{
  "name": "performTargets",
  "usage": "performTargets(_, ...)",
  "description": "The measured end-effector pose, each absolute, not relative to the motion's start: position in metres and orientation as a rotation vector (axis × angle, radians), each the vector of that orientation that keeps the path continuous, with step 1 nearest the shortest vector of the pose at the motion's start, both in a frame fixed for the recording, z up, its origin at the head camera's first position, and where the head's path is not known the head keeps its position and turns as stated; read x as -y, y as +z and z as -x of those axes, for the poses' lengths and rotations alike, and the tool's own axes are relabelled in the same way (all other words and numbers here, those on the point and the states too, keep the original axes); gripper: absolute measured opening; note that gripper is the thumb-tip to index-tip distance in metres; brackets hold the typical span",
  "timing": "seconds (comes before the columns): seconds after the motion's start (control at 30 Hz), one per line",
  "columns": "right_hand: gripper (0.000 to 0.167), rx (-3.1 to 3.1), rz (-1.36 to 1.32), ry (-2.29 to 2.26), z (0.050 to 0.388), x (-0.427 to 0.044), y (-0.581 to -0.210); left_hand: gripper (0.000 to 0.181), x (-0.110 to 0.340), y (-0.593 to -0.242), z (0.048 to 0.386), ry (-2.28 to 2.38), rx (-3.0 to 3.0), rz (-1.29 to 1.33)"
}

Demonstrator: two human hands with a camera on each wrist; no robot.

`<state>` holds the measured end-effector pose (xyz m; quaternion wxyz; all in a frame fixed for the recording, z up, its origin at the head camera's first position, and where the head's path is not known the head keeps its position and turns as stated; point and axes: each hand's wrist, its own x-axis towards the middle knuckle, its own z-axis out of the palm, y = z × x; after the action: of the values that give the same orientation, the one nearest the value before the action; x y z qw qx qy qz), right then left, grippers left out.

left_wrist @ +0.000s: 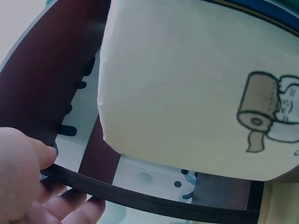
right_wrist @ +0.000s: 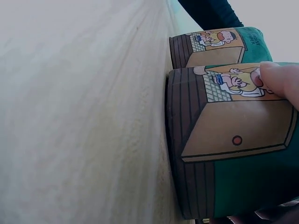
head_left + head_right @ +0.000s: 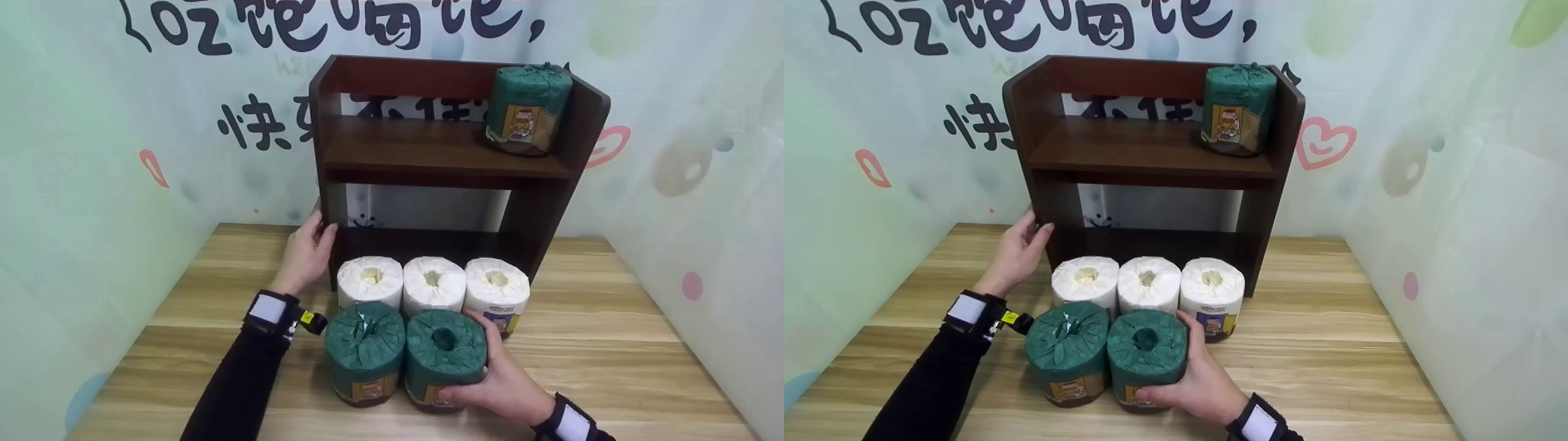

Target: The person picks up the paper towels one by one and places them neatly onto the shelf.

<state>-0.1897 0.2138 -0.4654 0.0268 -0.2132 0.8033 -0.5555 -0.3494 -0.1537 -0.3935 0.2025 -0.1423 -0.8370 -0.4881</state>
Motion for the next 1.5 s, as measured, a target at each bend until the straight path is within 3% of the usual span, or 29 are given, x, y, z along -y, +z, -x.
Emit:
performTargets(0.23, 0.103, -2.550, 0.696, -1.692, 0.1891, -0.2146, -0.4668, 0.036, 0.1539, -0.3929, 0.3491, -1.346, 2.328, 0.399)
performTargets(1.5, 0.090, -2.513, 0.934, -1.797, 0.1849, -0.2232, -0.4576, 0.034, 0.1526, -0.3935, 0.3482, -1.366, 2.323, 0.391)
